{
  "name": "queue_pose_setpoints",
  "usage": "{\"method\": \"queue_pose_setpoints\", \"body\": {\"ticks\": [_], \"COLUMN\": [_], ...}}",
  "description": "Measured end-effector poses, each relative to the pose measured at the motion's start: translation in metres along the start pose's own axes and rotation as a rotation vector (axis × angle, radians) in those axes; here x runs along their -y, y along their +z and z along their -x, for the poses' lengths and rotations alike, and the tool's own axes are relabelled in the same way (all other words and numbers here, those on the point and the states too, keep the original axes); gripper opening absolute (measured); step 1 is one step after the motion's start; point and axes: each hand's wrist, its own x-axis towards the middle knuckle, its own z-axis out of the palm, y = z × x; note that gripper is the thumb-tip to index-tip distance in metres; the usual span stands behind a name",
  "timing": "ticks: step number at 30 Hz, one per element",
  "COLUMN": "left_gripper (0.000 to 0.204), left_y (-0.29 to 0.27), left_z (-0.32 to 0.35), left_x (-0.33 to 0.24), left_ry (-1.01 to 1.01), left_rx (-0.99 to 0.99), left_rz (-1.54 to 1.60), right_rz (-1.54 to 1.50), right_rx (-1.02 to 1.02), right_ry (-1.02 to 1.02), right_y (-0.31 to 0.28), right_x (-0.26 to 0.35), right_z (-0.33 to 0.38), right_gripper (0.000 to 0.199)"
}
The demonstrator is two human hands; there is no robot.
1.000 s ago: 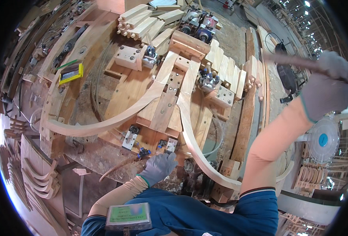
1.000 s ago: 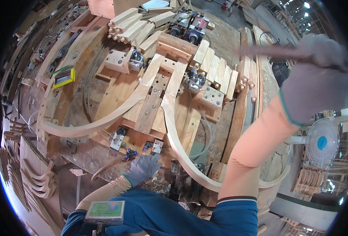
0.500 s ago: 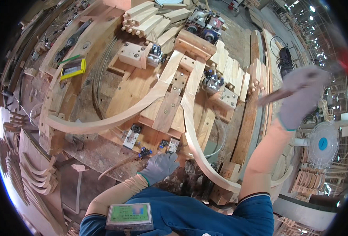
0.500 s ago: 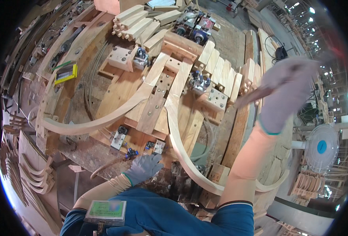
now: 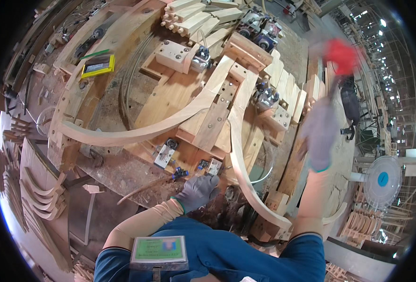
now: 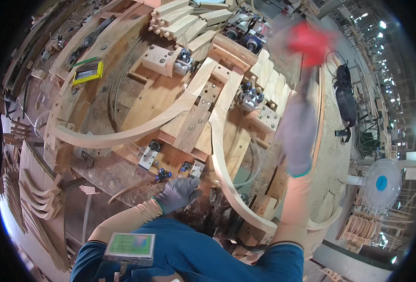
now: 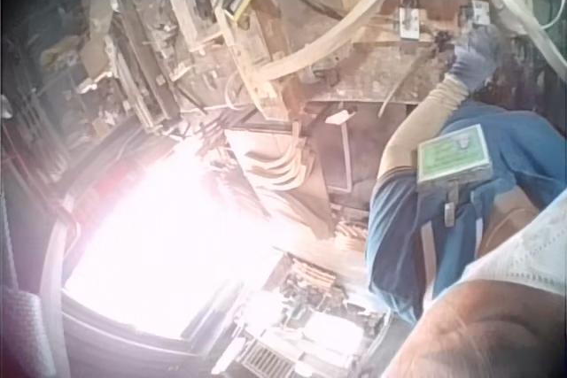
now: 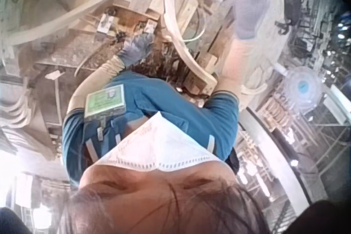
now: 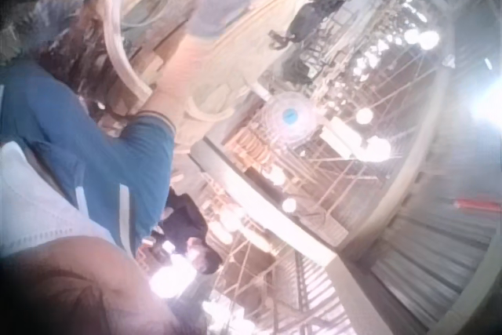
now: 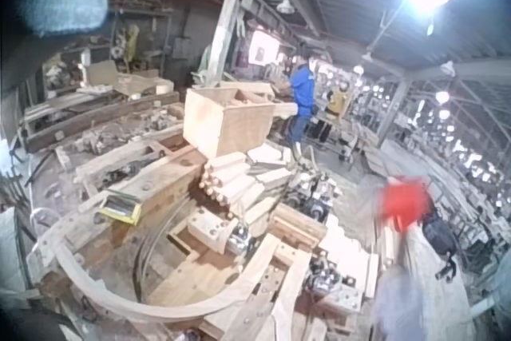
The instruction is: The person assembles curved wooden chair parts by placing them into a jig, securing them with clamps, and fastening them with a pneumatic nail gun. The person repeats this process for multiple units and stacks the finished assemblies.
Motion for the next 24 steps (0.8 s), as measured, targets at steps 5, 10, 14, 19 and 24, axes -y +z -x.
{"method": "queue_pose_setpoints", "body": {"ticks": [5,10,14,19,24], "left_gripper": [0.028,0.02,0.027,0.026,0.022], "left_y": [-0.005,0.0,0.005,-0.003,-0.006], "left_z": [-0.013,-0.011,-0.011,-0.001,-0.012], "left_x": [0.001,0.005,0.008,0.005,0.006], "left_ry": [-0.051,0.086,0.144,0.017,0.081], "left_rx": [0.153,-0.126,-0.054,0.049,-0.018], "left_rz": [-0.015,-0.039,-0.082,-0.043,-0.006], "right_rz": [-0.296,0.533,1.214,-0.067,-0.257], "right_rx": [0.162,-0.258,0.535,0.062,-0.221], "right_ry": [-0.704,-0.806,-0.15,-0.276,-0.624], "right_y": [0.014,0.076,0.093,0.084,0.079], "right_x": [0.13,0.011,-0.101,0.056,0.096], "right_z": [-0.061,-0.081,-0.024,-0.052,-0.059], "right_gripper": [0.035,0.027,0.022,0.016,0.034]}}
